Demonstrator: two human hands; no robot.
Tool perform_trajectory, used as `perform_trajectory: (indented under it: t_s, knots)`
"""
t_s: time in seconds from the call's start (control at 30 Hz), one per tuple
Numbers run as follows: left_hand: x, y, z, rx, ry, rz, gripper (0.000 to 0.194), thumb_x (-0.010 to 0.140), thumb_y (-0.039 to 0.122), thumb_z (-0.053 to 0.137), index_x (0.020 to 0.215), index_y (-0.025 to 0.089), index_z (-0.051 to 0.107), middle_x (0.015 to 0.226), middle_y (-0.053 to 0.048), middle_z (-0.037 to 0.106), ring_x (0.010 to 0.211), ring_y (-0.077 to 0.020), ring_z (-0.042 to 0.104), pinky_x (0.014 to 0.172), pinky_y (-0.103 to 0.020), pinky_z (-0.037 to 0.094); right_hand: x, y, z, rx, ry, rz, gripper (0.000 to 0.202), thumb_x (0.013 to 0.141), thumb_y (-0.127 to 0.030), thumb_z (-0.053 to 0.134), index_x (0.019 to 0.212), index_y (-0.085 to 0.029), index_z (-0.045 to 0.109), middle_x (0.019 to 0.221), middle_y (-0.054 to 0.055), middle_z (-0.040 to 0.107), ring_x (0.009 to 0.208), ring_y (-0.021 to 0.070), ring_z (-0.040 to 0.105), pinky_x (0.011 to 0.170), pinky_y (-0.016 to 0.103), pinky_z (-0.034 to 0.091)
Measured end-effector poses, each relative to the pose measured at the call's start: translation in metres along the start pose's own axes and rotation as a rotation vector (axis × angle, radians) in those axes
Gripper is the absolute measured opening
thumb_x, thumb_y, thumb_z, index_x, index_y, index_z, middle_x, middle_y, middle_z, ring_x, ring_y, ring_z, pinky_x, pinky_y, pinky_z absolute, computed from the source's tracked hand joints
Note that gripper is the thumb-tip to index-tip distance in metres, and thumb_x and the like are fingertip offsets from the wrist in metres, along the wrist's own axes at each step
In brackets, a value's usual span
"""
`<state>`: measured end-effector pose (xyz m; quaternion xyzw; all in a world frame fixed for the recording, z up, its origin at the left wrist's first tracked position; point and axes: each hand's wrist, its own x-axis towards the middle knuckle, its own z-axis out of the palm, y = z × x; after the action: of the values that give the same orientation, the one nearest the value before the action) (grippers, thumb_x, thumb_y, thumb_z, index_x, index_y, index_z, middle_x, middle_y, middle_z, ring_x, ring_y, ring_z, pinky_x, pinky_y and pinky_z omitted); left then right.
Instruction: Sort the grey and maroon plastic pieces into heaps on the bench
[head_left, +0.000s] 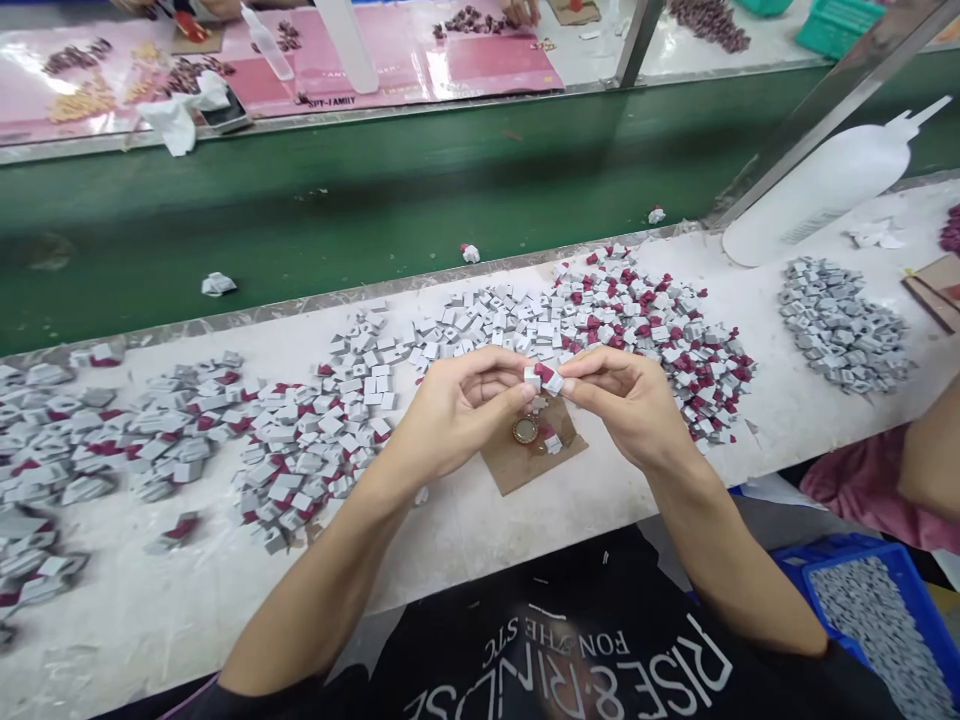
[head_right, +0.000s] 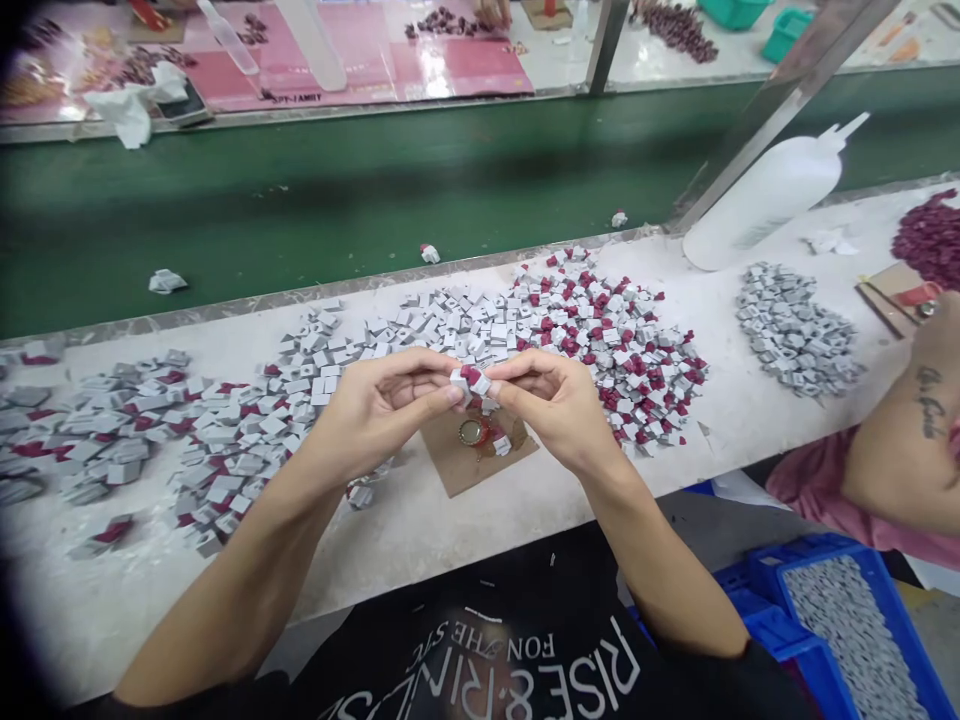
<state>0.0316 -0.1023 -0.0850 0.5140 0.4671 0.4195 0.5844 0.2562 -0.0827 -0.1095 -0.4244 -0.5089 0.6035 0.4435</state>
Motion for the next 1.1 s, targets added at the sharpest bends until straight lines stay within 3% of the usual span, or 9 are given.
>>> perform_trajectory:
  t_s: [0.13, 0.37, 0.6, 0.73, 0.87, 1.0, 1.1]
  knots:
    - [-0.002, 0.003, -0.007, 0.042, -0.041, 0.029, 0.013, 0.097, 0.032, 0.088, 0.108, 0.024, 0.088, 0.109, -0.009, 0.086, 0.097, -0.0267, 0.084, 0.091, -0.041, 0.071, -0.003, -0.006, 0.005, -0.073, -0.020, -0.046, 0.016, 0.091, -0.043, 0.098, 0.095, -0.029, 0.090, 0.101, 0.006, 0.087, 0.094, 0.0245, 0.085, 0.083, 0.041, 0.075]
    - [-0.005, -0.008, -0.010, 0.066, 0.038, 0.070, 0.011, 0.098, 0.026, 0.084, 0.108, 0.024, 0.087, 0.109, -0.009, 0.085, 0.101, -0.0265, 0.082, 0.094, -0.041, 0.071, 0.006, 0.001, 0.011, -0.087, -0.049, -0.004, 0.018, 0.089, -0.043, 0.099, 0.093, -0.029, 0.089, 0.100, 0.005, 0.088, 0.093, 0.0245, 0.086, 0.082, 0.041, 0.075]
    - [-0.001, -0.013, -0.037, 0.063, 0.089, 0.062, 0.011, 0.096, 0.030, 0.083, 0.105, 0.023, 0.084, 0.109, -0.009, 0.085, 0.098, -0.0251, 0.081, 0.094, -0.040, 0.069, 0.035, 0.004, 0.028, -0.119, -0.184, 0.050, 0.026, 0.090, -0.049, 0.096, 0.097, -0.026, 0.085, 0.103, 0.007, 0.087, 0.096, 0.0244, 0.085, 0.087, 0.042, 0.074]
    - [0.014, -0.022, -0.068, -0.069, 0.266, -0.012, 0.020, 0.085, 0.029, 0.089, 0.100, 0.020, 0.079, 0.089, -0.006, 0.081, 0.080, -0.0227, 0.080, 0.082, -0.038, 0.067, 0.085, 0.003, 0.044, -0.249, -0.278, -0.033, 0.025, 0.095, -0.039, 0.090, 0.115, -0.027, 0.084, 0.118, 0.008, 0.085, 0.104, 0.0252, 0.083, 0.094, 0.042, 0.070]
    - [0.034, -0.032, -0.104, -0.202, 0.568, -0.018, 0.019, 0.076, 0.024, 0.087, 0.088, 0.019, 0.073, 0.081, -0.002, 0.073, 0.074, -0.0180, 0.075, 0.082, -0.036, 0.066, 0.167, 0.015, 0.083, -0.545, -0.157, -0.163, 0.028, 0.102, -0.025, 0.072, 0.129, -0.022, 0.080, 0.113, 0.009, 0.081, 0.095, 0.0258, 0.079, 0.093, 0.045, 0.066]
    - [0.058, -0.035, -0.133, -0.070, 0.753, -0.045, 0.015, 0.078, 0.019, 0.083, 0.084, 0.020, 0.070, 0.080, -0.003, 0.069, 0.074, -0.0183, 0.070, 0.074, -0.035, 0.061, 0.230, 0.034, 0.143, -0.971, -0.220, -0.141, 0.030, 0.099, -0.019, 0.076, 0.129, -0.019, 0.081, 0.136, 0.017, 0.074, 0.122, 0.0350, 0.073, 0.112, 0.051, 0.056]
    - [0.082, -0.035, -0.146, 0.091, 0.814, -0.067, 0.015, 0.079, 0.015, 0.083, 0.084, 0.021, 0.070, 0.078, -0.005, 0.069, 0.075, -0.0223, 0.070, 0.070, -0.035, 0.055, 0.246, 0.040, 0.165, -0.997, -0.241, -0.122, 0.026, 0.097, -0.010, 0.071, 0.120, -0.016, 0.083, 0.136, 0.019, 0.075, 0.127, 0.0355, 0.071, 0.116, 0.048, 0.054]
